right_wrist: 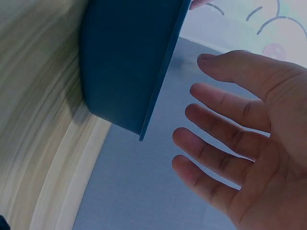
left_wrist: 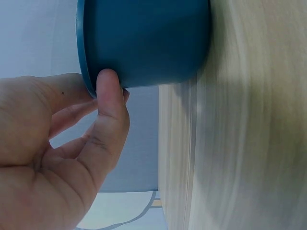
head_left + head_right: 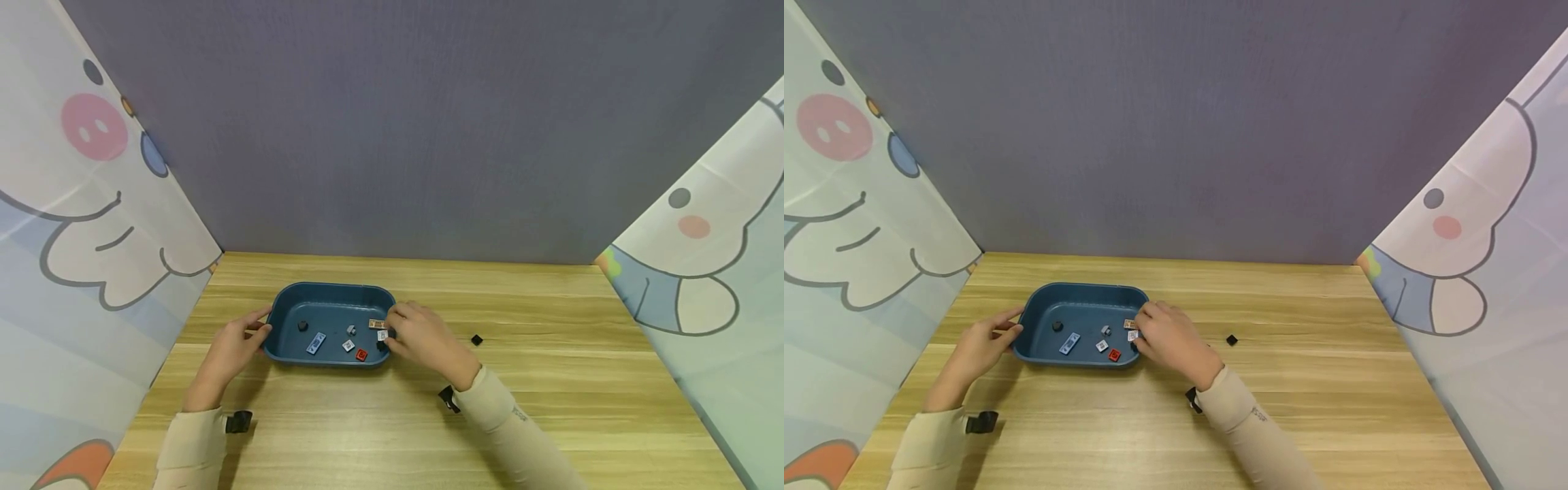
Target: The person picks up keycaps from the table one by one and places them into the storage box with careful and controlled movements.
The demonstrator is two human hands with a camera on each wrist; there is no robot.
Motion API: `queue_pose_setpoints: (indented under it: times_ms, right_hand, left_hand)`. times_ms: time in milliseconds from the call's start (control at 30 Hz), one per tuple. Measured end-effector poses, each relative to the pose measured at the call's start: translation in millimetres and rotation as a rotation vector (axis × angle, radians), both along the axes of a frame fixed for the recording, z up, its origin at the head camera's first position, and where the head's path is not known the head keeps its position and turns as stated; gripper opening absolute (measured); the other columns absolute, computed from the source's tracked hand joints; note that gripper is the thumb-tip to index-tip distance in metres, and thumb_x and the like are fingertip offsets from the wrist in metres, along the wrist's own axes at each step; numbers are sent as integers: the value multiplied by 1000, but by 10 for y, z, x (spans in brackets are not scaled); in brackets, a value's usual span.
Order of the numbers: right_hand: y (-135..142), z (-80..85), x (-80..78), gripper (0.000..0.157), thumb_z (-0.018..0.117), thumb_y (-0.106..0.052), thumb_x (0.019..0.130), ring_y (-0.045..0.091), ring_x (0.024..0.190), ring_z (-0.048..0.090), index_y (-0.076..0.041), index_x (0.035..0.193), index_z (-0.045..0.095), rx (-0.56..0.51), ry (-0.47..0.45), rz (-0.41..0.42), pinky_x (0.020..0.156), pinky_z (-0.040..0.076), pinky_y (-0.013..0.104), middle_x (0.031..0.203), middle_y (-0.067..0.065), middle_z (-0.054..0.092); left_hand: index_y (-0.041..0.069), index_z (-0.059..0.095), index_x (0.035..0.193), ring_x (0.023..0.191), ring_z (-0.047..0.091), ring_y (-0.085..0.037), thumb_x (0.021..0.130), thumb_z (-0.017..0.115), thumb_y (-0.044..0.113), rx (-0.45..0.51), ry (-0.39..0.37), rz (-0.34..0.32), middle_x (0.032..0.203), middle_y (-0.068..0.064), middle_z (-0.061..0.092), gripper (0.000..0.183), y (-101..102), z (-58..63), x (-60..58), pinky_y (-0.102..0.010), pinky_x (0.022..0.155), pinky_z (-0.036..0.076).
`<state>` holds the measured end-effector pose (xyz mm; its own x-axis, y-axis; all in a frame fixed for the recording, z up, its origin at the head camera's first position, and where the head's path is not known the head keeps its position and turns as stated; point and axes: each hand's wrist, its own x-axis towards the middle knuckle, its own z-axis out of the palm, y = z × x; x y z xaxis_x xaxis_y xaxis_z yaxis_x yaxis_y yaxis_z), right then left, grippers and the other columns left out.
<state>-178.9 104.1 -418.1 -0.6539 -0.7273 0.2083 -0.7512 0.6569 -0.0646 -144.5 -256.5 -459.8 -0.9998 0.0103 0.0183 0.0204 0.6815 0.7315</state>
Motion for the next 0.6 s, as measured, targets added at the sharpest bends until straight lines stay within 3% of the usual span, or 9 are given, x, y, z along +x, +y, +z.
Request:
queue_pose_setpoints:
  times_ms: [333,600]
  right_hand:
    - [62,-15,7,22,79,-24,89,22,99,61,-8,103,74,-35,8,-6,86,54,34,112,6,65]
    - [285,-46,22,17,79,-20,88,22,99,61,-10,101,73,-25,18,-41,86,54,37,111,5,65]
  left_hand:
    - [0,49,147,74,69,-21,103,57,10,-6,3,-1,114,-27,66,46,-4,3,0,-31,61,55]
    - [0,48,147,72,68,-19,103,57,10,-14,5,-1,113,-26,66,46,-12,-1,4,-33,61,55]
